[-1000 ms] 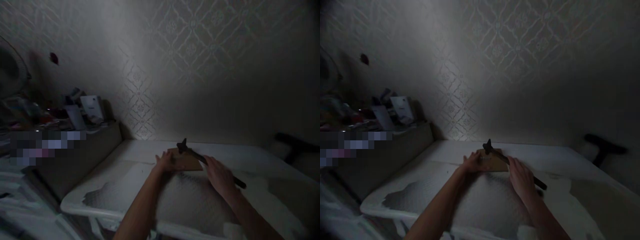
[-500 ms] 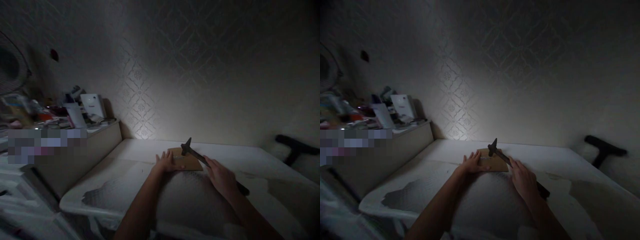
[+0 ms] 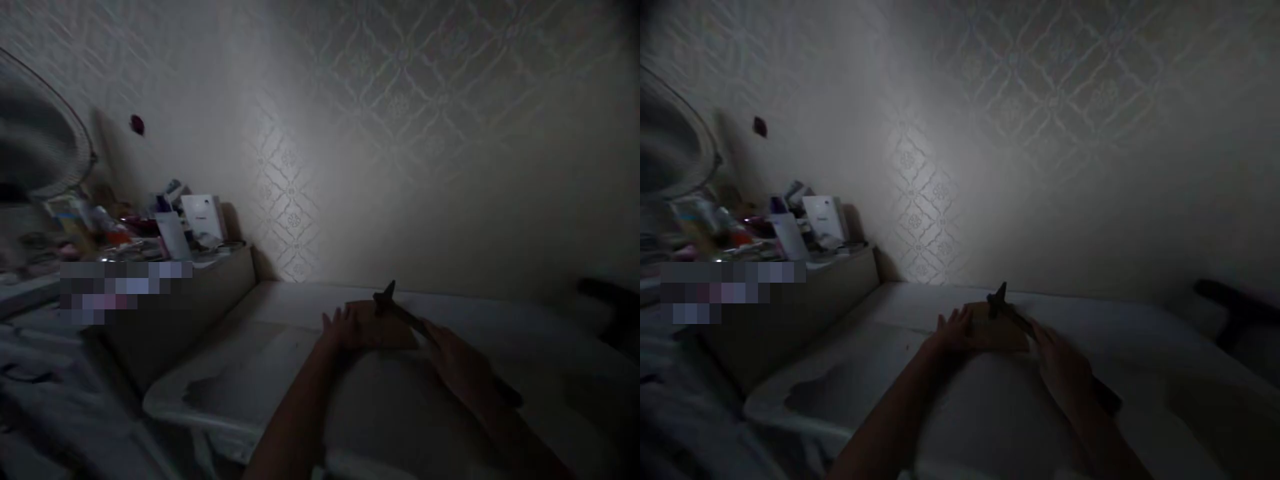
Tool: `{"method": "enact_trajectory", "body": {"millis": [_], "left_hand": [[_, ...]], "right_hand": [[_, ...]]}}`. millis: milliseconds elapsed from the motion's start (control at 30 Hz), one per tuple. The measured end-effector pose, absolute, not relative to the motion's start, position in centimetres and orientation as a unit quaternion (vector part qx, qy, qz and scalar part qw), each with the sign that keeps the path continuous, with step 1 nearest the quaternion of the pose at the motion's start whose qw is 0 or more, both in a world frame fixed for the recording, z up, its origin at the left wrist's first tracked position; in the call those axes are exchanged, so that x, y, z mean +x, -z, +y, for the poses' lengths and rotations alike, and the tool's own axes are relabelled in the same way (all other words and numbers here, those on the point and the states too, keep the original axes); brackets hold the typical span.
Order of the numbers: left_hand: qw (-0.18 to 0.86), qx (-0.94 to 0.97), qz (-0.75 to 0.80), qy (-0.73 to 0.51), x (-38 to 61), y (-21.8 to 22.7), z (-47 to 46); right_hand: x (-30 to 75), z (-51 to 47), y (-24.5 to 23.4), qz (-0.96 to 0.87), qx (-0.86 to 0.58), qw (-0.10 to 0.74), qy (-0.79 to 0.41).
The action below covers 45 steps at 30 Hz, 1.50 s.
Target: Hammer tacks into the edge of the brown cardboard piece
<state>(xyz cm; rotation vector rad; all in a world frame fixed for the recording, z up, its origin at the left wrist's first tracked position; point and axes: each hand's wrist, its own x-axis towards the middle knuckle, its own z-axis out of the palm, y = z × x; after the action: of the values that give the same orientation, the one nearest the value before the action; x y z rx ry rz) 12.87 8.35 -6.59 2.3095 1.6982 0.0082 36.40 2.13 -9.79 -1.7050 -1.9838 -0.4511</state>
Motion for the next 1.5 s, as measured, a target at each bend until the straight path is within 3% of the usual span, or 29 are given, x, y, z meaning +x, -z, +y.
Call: {"method": "enact_trajectory", "body": {"millis": [1500], "left_hand": [[0.157,0.797,0.583,-0.032,12.84,7.03,8.47]], "right_hand": [[36.61,2.26,9.96,-0.724,-0.616,0.267,0.158]]}}
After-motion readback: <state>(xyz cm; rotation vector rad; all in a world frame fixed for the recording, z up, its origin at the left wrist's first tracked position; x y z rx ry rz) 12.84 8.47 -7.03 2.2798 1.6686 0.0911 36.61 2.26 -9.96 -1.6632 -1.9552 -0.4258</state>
